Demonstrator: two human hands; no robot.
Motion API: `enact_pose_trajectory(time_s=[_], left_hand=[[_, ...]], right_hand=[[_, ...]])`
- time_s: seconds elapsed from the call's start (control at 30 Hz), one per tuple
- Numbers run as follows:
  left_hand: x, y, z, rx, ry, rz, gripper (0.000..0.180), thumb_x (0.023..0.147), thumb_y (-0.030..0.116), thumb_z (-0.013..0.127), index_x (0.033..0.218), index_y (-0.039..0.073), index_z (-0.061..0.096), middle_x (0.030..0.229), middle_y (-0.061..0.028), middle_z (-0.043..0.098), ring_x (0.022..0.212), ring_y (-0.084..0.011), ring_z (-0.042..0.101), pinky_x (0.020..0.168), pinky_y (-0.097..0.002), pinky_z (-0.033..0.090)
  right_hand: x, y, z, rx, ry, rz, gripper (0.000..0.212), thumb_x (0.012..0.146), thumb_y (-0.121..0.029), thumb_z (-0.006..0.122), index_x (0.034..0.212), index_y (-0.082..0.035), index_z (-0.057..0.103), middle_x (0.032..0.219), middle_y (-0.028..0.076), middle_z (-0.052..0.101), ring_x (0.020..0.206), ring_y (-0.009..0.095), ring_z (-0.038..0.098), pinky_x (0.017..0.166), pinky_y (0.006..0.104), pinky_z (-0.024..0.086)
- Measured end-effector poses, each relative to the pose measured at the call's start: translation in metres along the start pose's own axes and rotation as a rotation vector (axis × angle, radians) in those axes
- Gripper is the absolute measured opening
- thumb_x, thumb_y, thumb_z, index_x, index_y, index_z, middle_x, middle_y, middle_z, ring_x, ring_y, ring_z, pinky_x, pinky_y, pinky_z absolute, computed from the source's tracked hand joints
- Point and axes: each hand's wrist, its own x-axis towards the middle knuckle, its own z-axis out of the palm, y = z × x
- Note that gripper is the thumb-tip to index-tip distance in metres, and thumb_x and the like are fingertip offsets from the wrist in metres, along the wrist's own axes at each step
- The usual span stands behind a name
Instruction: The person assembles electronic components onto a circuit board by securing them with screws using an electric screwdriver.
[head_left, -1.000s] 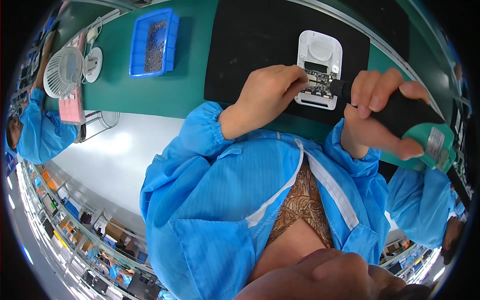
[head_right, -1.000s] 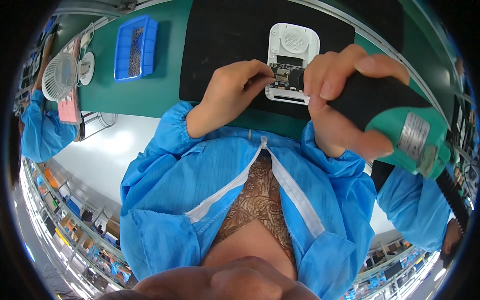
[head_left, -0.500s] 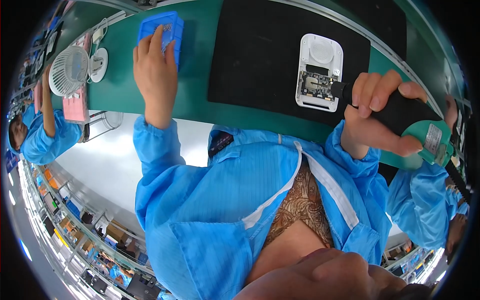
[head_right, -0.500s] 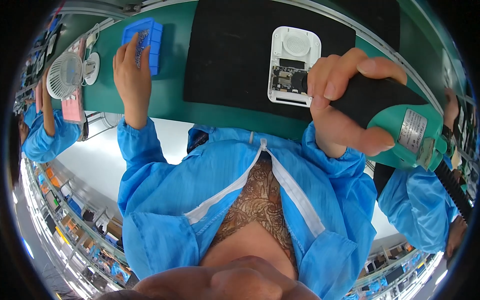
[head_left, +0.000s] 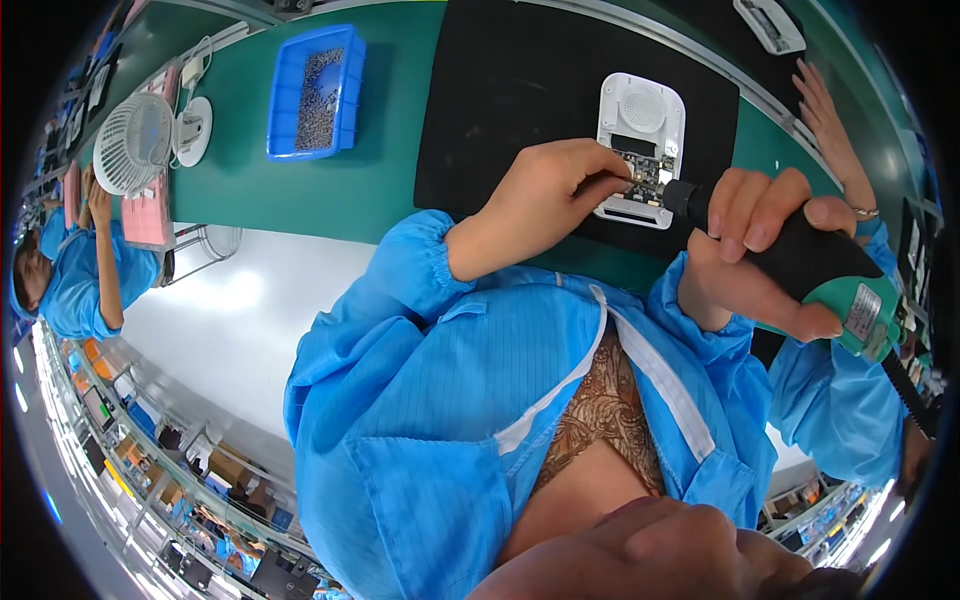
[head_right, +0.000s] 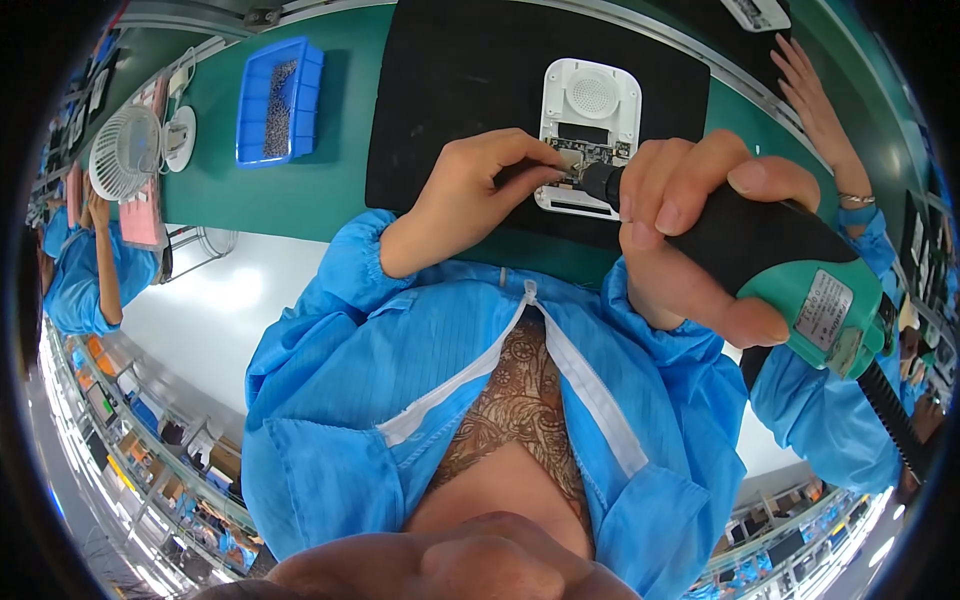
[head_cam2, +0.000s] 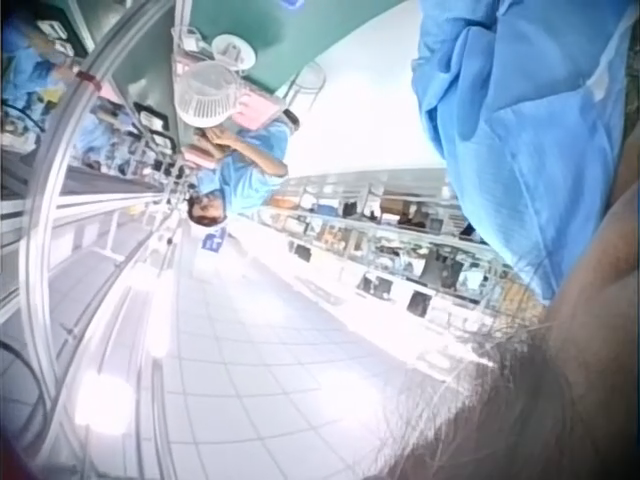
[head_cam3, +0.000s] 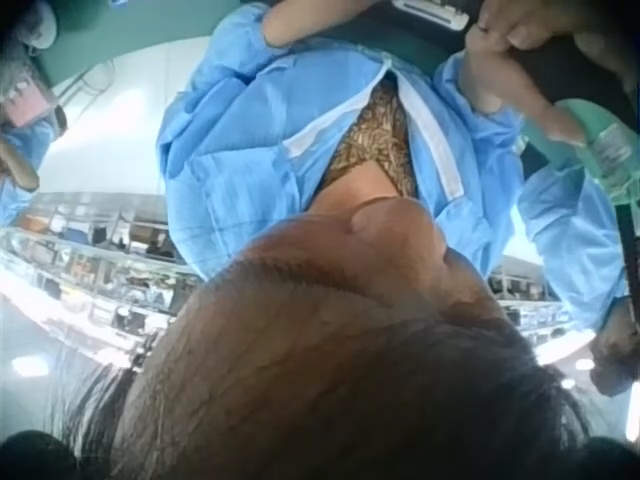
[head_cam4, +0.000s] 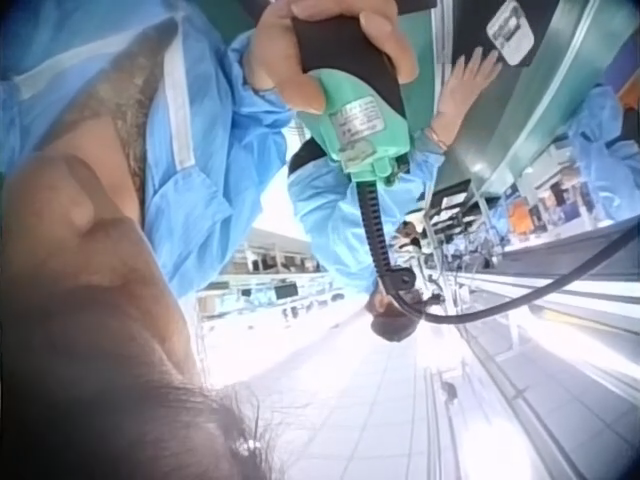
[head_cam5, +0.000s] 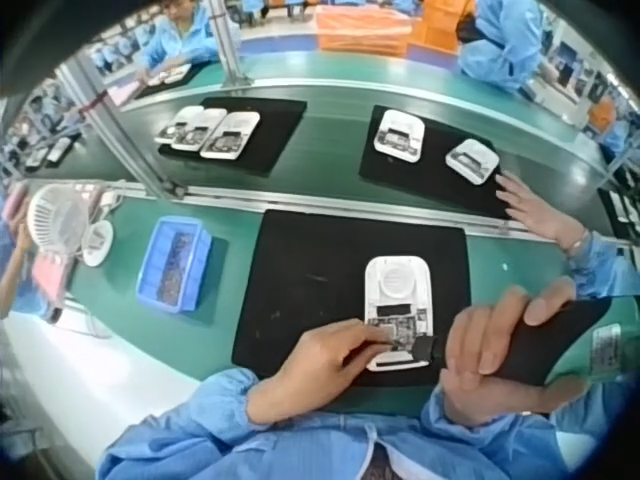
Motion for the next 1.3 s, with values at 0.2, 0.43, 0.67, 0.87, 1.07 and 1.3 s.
enact_pose_trajectory(time_s=[0.2, 0.43, 0.67, 0.87, 1.07, 1.3], left_hand=[[0.002, -0.006, 0.003, 0.383, 0.079, 0.262, 0.015, 0.073, 0.008, 0.075, 0.079, 0.003, 0.062, 0.073, -0.0089, 0.061, 0.063, -0.0241, 0.061, 0.053, -0.0314, 0.048], [0.003, -0.007, 0.005, 0.414, 0.105, 0.361, 0.018, 0.073, 0.012, 0.076, 0.078, 0.003, 0.062, 0.071, -0.0079, 0.060, 0.060, -0.0229, 0.061, 0.050, -0.0313, 0.047], [-0.004, -0.014, 0.002, 0.493, 0.080, 0.344, 0.017, 0.074, 0.014, 0.075, 0.078, 0.003, 0.063, 0.070, -0.0073, 0.061, 0.061, -0.0222, 0.061, 0.050, -0.0311, 0.047], [-0.003, -0.013, 0.007, 0.505, 0.100, 0.362, 0.015, 0.075, 0.010, 0.073, 0.082, 0.003, 0.063, 0.074, -0.0080, 0.062, 0.065, -0.0235, 0.063, 0.054, -0.0315, 0.050], [-0.003, -0.014, 0.010, 0.513, 0.113, 0.377, 0.016, 0.075, 0.010, 0.073, 0.084, 0.003, 0.062, 0.074, -0.0077, 0.061, 0.066, -0.0236, 0.063, 0.056, -0.0313, 0.051], [0.001, -0.011, 0.011, 0.479, 0.107, 0.395, 0.018, 0.072, 0.012, 0.076, 0.077, 0.003, 0.061, 0.069, -0.0066, 0.058, 0.061, -0.0209, 0.060, 0.050, -0.0302, 0.047]], right_hand=[[-0.001, 0.001, -0.002, 0.017, -0.023, -0.015, 0.084, 0.072, -0.068, 0.066, 0.120, -0.005, 0.041, 0.080, 0.011, 0.054, 0.056, 0.016, 0.053, 0.053, 0.0276, 0.043], [-0.003, 0.000, -0.002, 0.014, -0.054, 0.017, 0.086, 0.068, -0.067, 0.070, 0.119, -0.005, 0.041, 0.079, 0.011, 0.055, 0.056, 0.018, 0.053, 0.054, 0.0289, 0.045], [-0.005, -0.005, 0.000, -0.001, 0.005, -0.012, 0.084, 0.068, -0.066, 0.071, 0.118, -0.005, 0.042, 0.080, 0.011, 0.055, 0.056, 0.017, 0.053, 0.053, 0.0288, 0.044], [-0.004, -0.004, 0.001, 0.010, -0.005, 0.006, 0.083, 0.068, -0.065, 0.072, 0.117, -0.005, 0.043, 0.079, 0.011, 0.055, 0.056, 0.017, 0.053, 0.054, 0.0292, 0.045], [-0.005, -0.002, -0.001, -0.013, -0.045, -0.014, 0.083, 0.067, -0.063, 0.074, 0.116, -0.003, 0.043, 0.080, 0.013, 0.056, 0.057, 0.019, 0.055, 0.057, 0.0307, 0.047], [-0.007, -0.003, -0.001, -0.007, -0.058, 0.018, 0.082, 0.067, -0.061, 0.075, 0.116, -0.003, 0.042, 0.080, 0.013, 0.056, 0.057, 0.018, 0.056, 0.058, 0.0313, 0.048]])
